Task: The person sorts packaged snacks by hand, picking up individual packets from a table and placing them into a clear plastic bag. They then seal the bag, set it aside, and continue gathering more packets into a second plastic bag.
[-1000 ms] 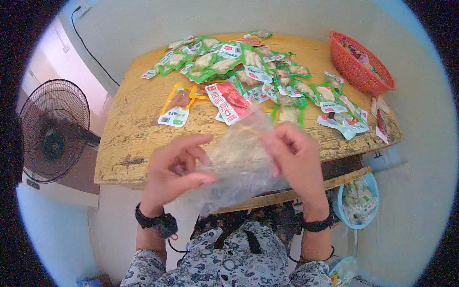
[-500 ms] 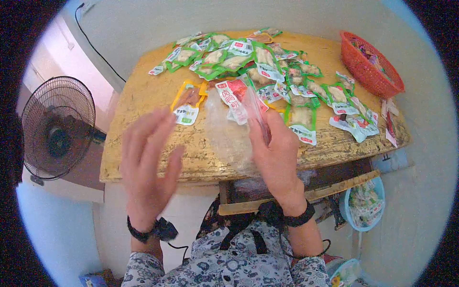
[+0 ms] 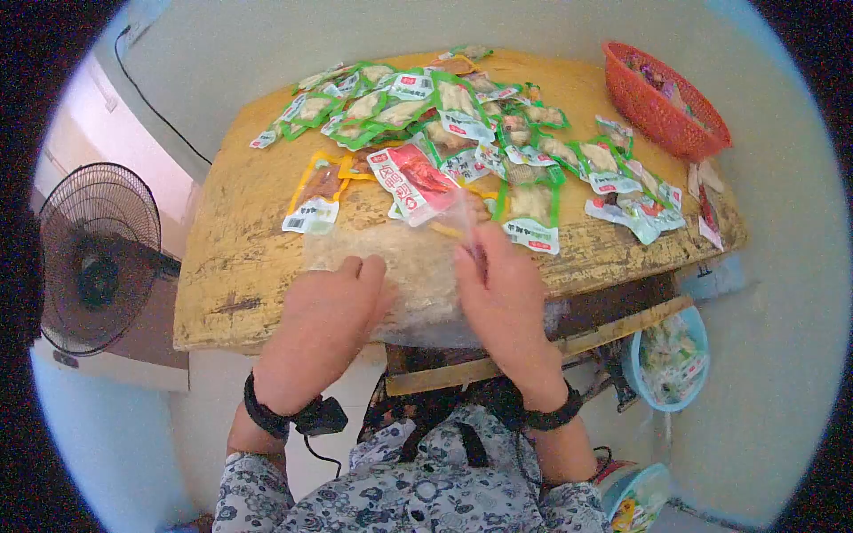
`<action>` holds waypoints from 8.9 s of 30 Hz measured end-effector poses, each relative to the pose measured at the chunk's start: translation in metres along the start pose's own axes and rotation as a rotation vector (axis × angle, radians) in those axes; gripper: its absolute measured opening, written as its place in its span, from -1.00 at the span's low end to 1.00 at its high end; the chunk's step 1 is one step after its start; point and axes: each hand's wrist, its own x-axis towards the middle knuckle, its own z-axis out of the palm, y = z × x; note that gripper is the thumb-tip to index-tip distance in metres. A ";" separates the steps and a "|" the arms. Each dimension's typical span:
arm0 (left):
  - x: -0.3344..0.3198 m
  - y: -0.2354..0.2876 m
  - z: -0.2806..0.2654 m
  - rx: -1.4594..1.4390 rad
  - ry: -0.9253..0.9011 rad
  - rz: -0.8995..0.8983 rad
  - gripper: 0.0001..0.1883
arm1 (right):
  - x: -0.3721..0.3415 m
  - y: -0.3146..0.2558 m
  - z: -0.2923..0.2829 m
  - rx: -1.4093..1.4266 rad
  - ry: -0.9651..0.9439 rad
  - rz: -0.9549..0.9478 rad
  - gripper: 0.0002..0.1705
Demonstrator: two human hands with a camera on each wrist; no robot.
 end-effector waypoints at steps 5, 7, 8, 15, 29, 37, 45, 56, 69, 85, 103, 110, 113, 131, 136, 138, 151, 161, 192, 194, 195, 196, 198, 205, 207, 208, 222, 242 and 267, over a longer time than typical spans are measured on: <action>0.006 -0.009 0.005 0.125 0.298 0.350 -0.77 | 0.008 -0.021 0.013 -0.158 0.034 -0.191 -0.78; 0.017 -0.011 0.009 0.071 0.378 0.527 -0.77 | 0.010 -0.019 0.013 -0.143 0.042 -0.177 -0.77; 0.019 -0.013 0.013 0.039 0.331 0.540 -0.77 | 0.011 -0.018 0.011 -0.139 0.045 -0.170 -0.77; 0.016 -0.035 0.033 -0.240 0.253 0.310 -0.82 | -0.006 -0.003 -0.013 0.648 -0.146 0.200 -0.56; 0.012 -0.013 0.040 -0.981 0.297 0.108 -0.65 | -0.013 -0.028 0.012 0.259 -0.081 -0.021 -0.45; 0.015 -0.012 0.047 -1.070 0.346 0.038 -0.75 | -0.005 -0.019 0.014 0.308 -0.074 -0.072 -0.48; 0.013 -0.006 0.067 -1.067 0.432 0.046 -0.85 | 0.061 -0.002 -0.061 -0.310 -0.024 -0.284 -0.69; 0.015 -0.010 0.072 -0.963 0.508 0.116 -0.85 | 0.127 0.022 -0.052 -0.863 -0.155 -0.433 -0.81; 0.022 0.002 0.061 -1.155 0.457 -0.052 -0.82 | 0.092 0.008 -0.105 0.722 0.037 0.091 -0.76; 0.025 0.014 0.050 -1.032 0.480 -0.009 -0.90 | 0.020 -0.005 -0.096 0.563 0.170 -0.015 -0.88; 0.030 0.045 0.024 -0.706 0.792 0.143 -0.88 | -0.027 -0.013 -0.024 0.775 0.055 0.133 -0.82; 0.017 0.051 0.028 -0.711 0.720 0.316 -0.81 | -0.037 -0.010 0.004 0.438 -0.066 -0.006 -0.74; 0.013 0.041 0.032 -0.684 0.749 0.289 -0.80 | -0.027 -0.008 -0.016 0.134 -0.230 0.027 -0.84; -0.003 0.024 0.041 -0.681 0.790 0.276 -0.77 | -0.034 -0.010 0.019 -0.408 -0.183 -0.260 -0.73; -0.003 0.018 0.044 -0.745 0.791 0.261 -0.76 | -0.027 0.001 0.026 -0.145 -0.104 -0.345 -0.69; 0.000 0.019 0.046 -0.727 0.806 0.281 -0.77 | -0.026 0.004 0.019 -0.144 -0.191 -0.349 -0.69; 0.002 0.016 0.046 -0.797 0.848 0.234 -0.77 | -0.001 -0.023 0.013 -0.410 -0.615 -0.466 -0.65; 0.016 0.002 0.050 -0.978 0.731 0.020 -0.93 | 0.011 -0.008 -0.016 0.182 -0.671 -0.567 -0.60; 0.019 -0.008 0.069 -0.999 0.668 0.051 -0.94 | 0.193 0.062 -0.123 -0.879 -0.306 -0.096 -0.23; 0.018 -0.008 0.067 -1.001 0.683 0.044 -0.93 | 0.188 0.072 -0.119 -0.819 -0.189 -0.253 -0.28; 0.018 -0.008 0.067 -0.996 0.690 0.045 -0.93 | 0.186 0.066 -0.116 -0.851 -0.157 -0.314 -0.30; 0.017 -0.007 0.068 -0.991 0.692 0.048 -0.93 | 0.180 0.054 -0.112 -0.881 -0.124 -0.370 -0.31; 0.017 -0.006 0.066 -0.991 0.674 0.049 -0.93 | 0.170 0.043 -0.107 -0.888 -0.069 -0.430 -0.34; 0.016 -0.008 0.067 -1.016 0.674 0.034 -0.92 | 0.127 0.003 -0.095 -0.359 -0.071 -0.430 -0.29; 0.016 -0.008 0.068 -1.020 0.697 0.034 -0.92 | 0.105 -0.016 -0.092 -0.240 -0.148 -0.468 -0.27; 0.017 -0.008 0.068 -1.025 0.711 0.039 -0.91 | 0.093 -0.023 -0.090 -0.233 -0.198 -0.517 -0.27; 0.012 0.000 0.063 -0.976 0.784 0.001 -0.89 | 0.008 -0.013 -0.070 0.445 -0.364 0.332 -0.84; 0.013 0.042 0.036 -0.550 0.847 0.207 -0.66 | -0.025 -0.021 -0.022 0.878 -0.174 0.485 -0.79; -0.005 -0.057 0.047 -0.507 0.835 -0.237 -0.21 | 0.034 -0.010 -0.011 0.742 -0.366 0.444 -0.58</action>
